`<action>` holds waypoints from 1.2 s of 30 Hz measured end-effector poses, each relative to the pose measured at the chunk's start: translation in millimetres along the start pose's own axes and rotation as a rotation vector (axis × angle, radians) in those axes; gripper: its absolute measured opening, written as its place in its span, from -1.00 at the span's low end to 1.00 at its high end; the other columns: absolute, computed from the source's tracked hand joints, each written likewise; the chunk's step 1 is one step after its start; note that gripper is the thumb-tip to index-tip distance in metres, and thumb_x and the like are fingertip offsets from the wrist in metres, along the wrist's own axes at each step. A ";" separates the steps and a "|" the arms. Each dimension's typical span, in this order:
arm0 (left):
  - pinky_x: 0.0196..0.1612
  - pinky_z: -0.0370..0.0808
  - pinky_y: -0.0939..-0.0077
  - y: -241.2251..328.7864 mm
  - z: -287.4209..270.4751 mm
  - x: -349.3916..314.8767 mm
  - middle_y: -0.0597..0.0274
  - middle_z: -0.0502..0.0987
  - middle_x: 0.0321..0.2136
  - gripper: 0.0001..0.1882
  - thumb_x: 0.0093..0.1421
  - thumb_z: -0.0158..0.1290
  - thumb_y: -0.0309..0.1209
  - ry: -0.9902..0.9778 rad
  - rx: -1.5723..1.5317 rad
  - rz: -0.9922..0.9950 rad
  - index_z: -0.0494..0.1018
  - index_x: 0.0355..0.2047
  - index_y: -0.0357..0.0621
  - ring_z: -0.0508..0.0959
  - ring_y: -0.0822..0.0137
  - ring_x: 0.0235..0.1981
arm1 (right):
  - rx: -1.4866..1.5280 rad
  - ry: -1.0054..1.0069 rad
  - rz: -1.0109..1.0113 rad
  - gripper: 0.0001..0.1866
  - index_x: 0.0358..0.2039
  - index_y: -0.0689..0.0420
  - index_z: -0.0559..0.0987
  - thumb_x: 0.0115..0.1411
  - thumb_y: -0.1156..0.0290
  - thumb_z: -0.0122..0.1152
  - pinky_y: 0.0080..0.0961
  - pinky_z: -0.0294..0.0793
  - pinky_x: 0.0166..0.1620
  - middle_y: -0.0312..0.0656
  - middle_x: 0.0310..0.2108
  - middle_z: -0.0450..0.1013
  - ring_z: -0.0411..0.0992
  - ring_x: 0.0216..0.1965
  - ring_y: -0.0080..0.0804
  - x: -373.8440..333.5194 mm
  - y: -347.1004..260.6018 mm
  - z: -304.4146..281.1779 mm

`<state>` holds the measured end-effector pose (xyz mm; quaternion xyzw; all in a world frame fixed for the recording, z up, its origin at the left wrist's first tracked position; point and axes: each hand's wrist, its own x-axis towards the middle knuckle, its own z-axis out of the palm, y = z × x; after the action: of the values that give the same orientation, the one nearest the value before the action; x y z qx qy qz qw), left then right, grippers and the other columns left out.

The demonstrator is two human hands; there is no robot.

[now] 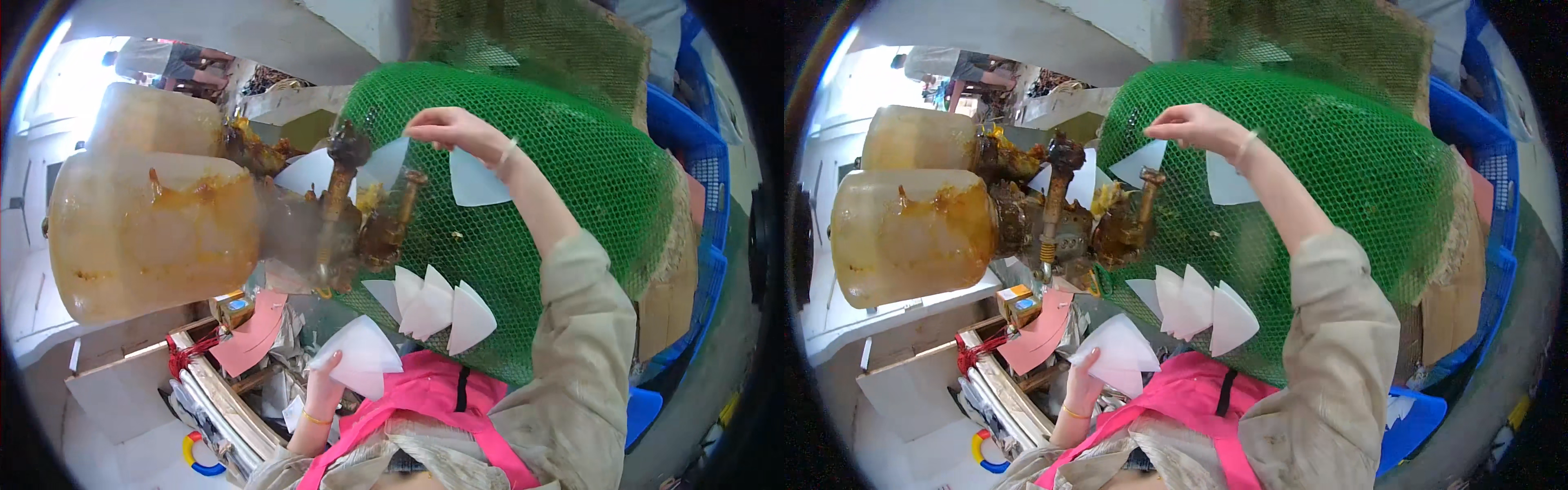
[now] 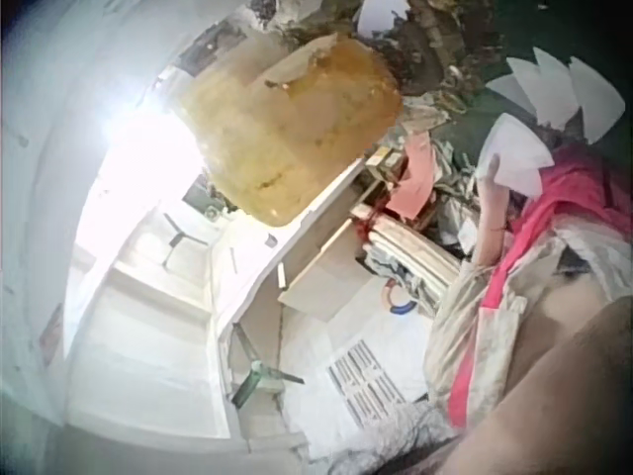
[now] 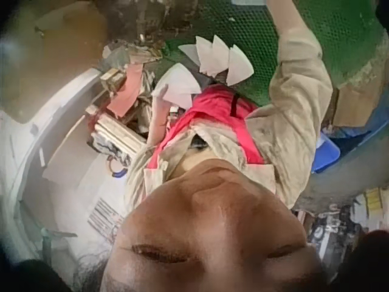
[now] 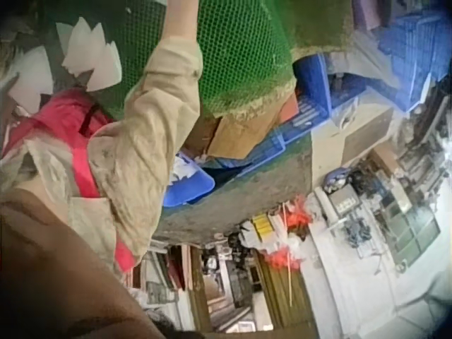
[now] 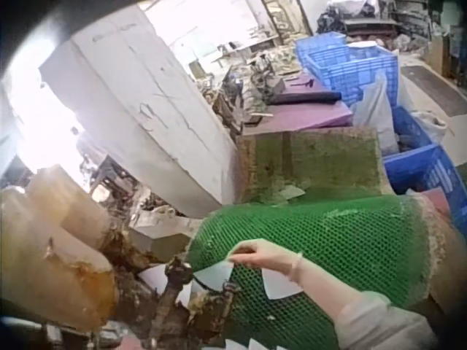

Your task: The person stands at a workbench in a cluttered workshop, picking up white triangular paper pieces from a blue bin. They feed the pieces one by one into a grinding machine, which processes them while emitting steam. The person continues this repetitive feeding action throughout the clip.

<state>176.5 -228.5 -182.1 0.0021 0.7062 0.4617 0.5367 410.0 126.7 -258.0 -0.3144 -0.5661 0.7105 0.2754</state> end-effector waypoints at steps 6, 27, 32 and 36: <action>-0.07 0.30 0.36 -9.2 -18.6 -3.6 0.15 0.41 -0.22 -0.69 0.03 -0.06 -0.54 0.113 -0.067 0.001 0.31 -0.16 -0.30 0.41 0.25 -0.18 | -0.057 -0.312 0.103 -0.68 -0.43 0.11 0.53 -0.10 0.13 0.16 -0.69 0.16 -0.52 -0.33 -0.55 0.37 0.25 -0.56 -0.63 59.3 -22.8 39.1; -0.08 0.30 0.39 3.1 -4.7 4.5 0.11 0.42 -0.24 -0.71 0.04 -0.05 -0.51 0.053 -0.076 -0.012 0.32 -0.19 -0.33 0.42 0.25 -0.19 | -0.666 0.425 0.402 -0.73 -0.44 0.15 0.46 -0.21 0.37 0.26 -0.57 0.25 -0.40 -0.29 -0.53 0.31 0.29 -0.47 -0.47 -174.1 80.9 -14.8; -0.09 0.30 0.39 -4.3 2.2 8.0 0.12 0.42 -0.24 -0.71 0.03 -0.05 -0.51 0.013 -0.042 -0.037 0.32 -0.19 -0.33 0.42 0.25 -0.20 | -0.846 0.695 -0.074 -0.60 -0.32 0.09 0.45 -0.25 0.35 0.30 -0.44 0.27 -0.31 -0.22 -0.45 0.27 0.29 -0.38 -0.29 -143.9 13.6 9.8; -0.05 0.28 0.37 -9.7 4.7 0.6 0.11 0.40 -0.20 -0.67 0.04 -0.06 -0.51 0.008 -0.054 -0.069 0.29 -0.15 -0.32 0.40 0.24 -0.15 | -0.510 0.086 -0.128 -0.47 -0.42 0.15 0.54 -0.18 -0.10 0.14 -0.45 0.35 -0.25 -0.11 -0.36 0.40 0.38 -0.32 -0.29 -12.1 -34.5 16.0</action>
<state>184.6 -230.8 -188.9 -0.0384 0.6954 0.4619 0.5493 407.0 114.6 -220.1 -0.3672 -0.7333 0.5121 0.2554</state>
